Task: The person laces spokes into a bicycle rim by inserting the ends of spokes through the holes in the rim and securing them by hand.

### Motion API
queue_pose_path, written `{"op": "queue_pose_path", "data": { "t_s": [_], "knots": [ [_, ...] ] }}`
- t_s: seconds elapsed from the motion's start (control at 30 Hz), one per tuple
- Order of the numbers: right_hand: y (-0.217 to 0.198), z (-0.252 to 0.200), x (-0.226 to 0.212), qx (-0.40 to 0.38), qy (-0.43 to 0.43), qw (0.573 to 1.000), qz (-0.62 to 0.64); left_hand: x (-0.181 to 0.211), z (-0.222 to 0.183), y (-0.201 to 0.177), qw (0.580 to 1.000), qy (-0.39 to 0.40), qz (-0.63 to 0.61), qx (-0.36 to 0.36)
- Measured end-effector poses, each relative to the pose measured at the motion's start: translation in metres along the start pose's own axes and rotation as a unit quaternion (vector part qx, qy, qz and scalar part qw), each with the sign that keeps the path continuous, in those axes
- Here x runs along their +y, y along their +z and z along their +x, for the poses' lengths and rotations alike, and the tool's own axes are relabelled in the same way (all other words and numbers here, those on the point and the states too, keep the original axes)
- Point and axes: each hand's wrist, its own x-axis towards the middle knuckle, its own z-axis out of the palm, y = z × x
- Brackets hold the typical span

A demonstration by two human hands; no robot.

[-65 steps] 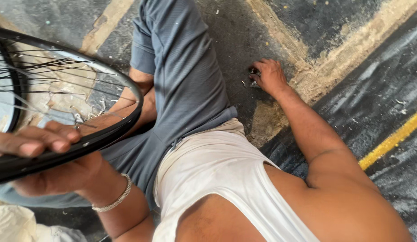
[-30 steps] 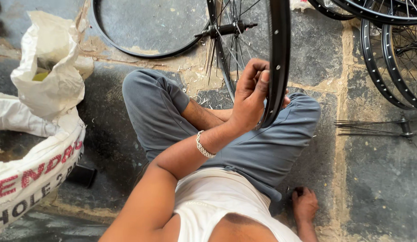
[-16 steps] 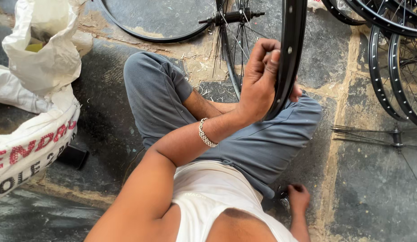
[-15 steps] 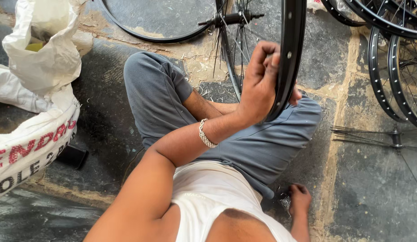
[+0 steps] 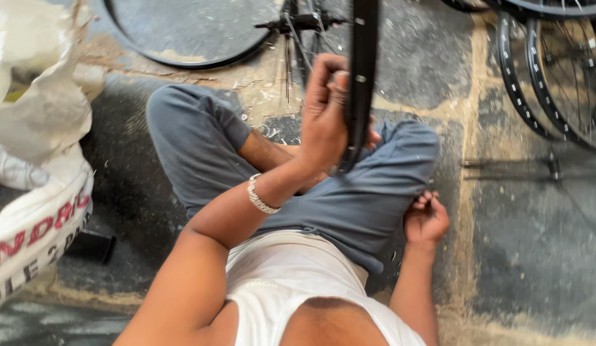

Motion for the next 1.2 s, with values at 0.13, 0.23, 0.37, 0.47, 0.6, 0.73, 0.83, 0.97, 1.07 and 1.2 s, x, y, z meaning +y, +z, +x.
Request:
{"op": "queue_pose_path", "data": {
  "t_s": [0.13,0.23,0.37,0.47,0.6,0.73,0.83,0.97,1.07,1.2],
  "knots": [
    [0.038,-0.017,-0.006,0.047,-0.003,0.984,-0.172,0.015,0.005,-0.010,1.000,-0.011,-0.004,-0.009],
    [0.089,-0.028,-0.002,0.022,-0.039,0.957,-0.288,0.026,0.017,-0.020,0.999,-0.004,0.013,-0.031],
    [0.172,-0.022,0.037,-0.047,-0.027,0.956,-0.289,0.040,0.053,-0.032,0.997,-0.023,0.075,-0.019],
    [0.233,-0.025,0.082,0.014,0.018,0.940,-0.339,0.052,0.096,-0.045,0.994,-0.014,0.091,-0.060],
    [0.296,-0.037,0.139,-0.122,0.025,0.940,-0.316,0.057,0.133,-0.061,0.989,-0.039,0.114,-0.082],
    [0.331,-0.039,0.174,-0.147,-0.042,0.940,-0.305,0.056,0.144,-0.069,0.990,-0.082,0.105,-0.042],
    [0.348,-0.031,0.192,-0.155,-0.098,0.934,-0.307,0.052,0.140,-0.069,0.990,-0.078,0.109,-0.052],
    [0.365,-0.015,0.226,-0.167,-0.190,0.915,-0.314,0.047,0.134,-0.070,0.989,-0.071,0.127,-0.006],
    [0.365,-0.007,0.239,-0.186,-0.264,0.893,-0.313,0.049,0.132,-0.076,0.989,-0.057,0.127,-0.060],
    [0.368,0.005,0.238,-0.210,-0.274,0.908,-0.239,0.043,0.133,-0.069,0.995,-0.052,0.080,0.007]
  ]
}}
